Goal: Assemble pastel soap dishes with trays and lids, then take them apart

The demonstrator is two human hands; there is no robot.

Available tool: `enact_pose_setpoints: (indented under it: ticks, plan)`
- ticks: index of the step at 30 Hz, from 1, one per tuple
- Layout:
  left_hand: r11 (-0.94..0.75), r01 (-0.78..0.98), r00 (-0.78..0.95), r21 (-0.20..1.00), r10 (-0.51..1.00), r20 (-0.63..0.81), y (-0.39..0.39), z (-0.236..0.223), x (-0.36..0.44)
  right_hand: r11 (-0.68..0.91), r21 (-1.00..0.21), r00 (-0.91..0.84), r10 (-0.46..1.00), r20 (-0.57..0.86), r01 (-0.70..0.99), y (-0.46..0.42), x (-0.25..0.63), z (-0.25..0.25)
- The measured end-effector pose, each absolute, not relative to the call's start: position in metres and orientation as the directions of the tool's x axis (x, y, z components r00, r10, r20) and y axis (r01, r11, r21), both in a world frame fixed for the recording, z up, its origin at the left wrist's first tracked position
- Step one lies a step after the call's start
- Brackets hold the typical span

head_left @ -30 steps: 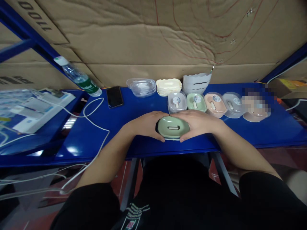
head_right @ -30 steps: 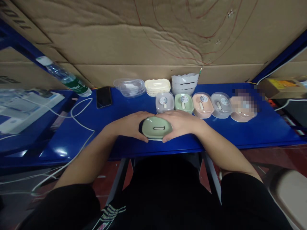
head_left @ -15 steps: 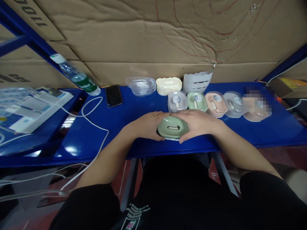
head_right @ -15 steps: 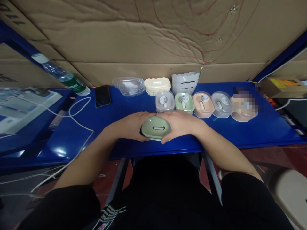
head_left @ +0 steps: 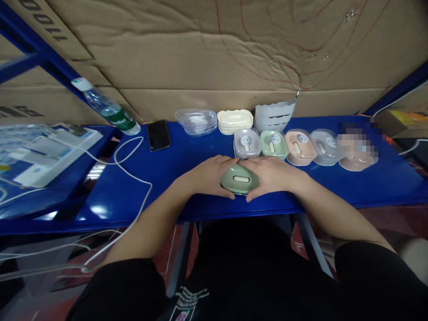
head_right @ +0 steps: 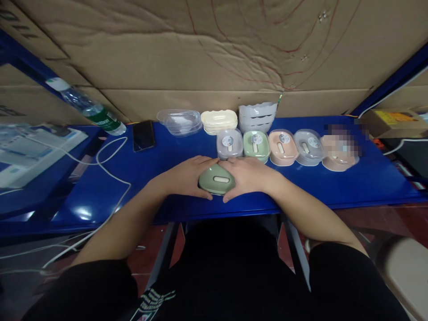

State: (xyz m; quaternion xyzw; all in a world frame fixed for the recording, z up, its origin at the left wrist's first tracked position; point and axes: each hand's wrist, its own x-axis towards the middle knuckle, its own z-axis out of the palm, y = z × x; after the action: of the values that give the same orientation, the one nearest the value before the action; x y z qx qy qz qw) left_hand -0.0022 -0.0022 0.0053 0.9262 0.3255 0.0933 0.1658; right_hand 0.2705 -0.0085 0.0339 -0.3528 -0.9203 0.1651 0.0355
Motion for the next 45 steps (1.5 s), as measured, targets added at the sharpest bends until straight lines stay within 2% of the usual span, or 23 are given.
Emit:
enact_pose_setpoints:
  ticks: [3,6,9,11,14,18,26,30,33,36,38,41,45]
  plan:
    - [-0.727,0.532,0.773,0.433,0.627,0.102,0.000,0.009,-0.007,0.712,-0.317,-0.758,0.651,-0.038,0.627,-0.008,0.272,0.033]
    - [-0.718,0.500,0.723,0.485,0.654,0.223,0.008,0.015,-0.019,0.714,-0.332,-0.761,0.648,-0.020,0.617,-0.007,0.274,0.030]
    - [-0.613,0.669,0.441,0.421,0.783,0.439,0.025,0.017,-0.037,0.709,-0.346,-0.758,0.652,-0.011,0.614,-0.006,0.274,0.028]
    - [-0.425,0.821,0.177,0.381,0.824,0.538,0.040,0.013,-0.051,0.714,-0.345,-0.766,0.643,-0.023,0.609,-0.006,0.275,0.027]
    - [-0.163,0.897,-0.092,0.410,0.840,0.535,0.063,0.002,-0.070,0.713,-0.352,-0.770,0.637,-0.036,0.606,-0.004,0.275,0.026]
    - [-0.071,0.881,-0.169,0.467,0.876,0.452,0.083,-0.013,-0.085,0.712,-0.364,-0.768,0.640,-0.017,0.601,-0.003,0.277,0.024]
    - [-0.118,0.851,-0.187,0.512,0.842,0.505,0.088,-0.015,-0.083,0.726,-0.312,-0.767,0.641,-0.017,0.613,-0.006,0.275,0.030]
    - [-0.197,0.805,-0.223,0.560,0.773,0.594,0.090,-0.016,-0.086,0.743,-0.282,-0.771,0.636,0.014,0.607,-0.007,0.276,0.032]
    - [-0.307,0.781,-0.203,0.544,0.699,0.686,0.088,-0.017,-0.085,0.774,-0.273,-0.788,0.610,0.084,0.571,-0.007,0.278,0.036]
    - [-0.422,0.759,-0.150,0.496,0.628,0.764,0.079,-0.018,-0.075,0.788,-0.289,-0.763,0.608,0.220,0.544,-0.006,0.280,0.039]
    - [-0.505,0.734,-0.108,0.454,0.573,0.813,0.071,-0.019,-0.064,0.770,-0.351,-0.698,0.635,0.332,0.533,-0.004,0.282,0.038]
    - [-0.632,0.675,-0.043,0.381,0.482,0.875,0.059,-0.022,-0.044,0.691,-0.542,-0.511,0.721,0.468,0.478,0.004,0.285,0.030]
    - [-0.731,0.622,0.053,0.280,0.396,0.917,0.047,-0.024,-0.025,0.569,-0.762,-0.275,0.821,0.501,0.309,0.017,0.287,0.020]
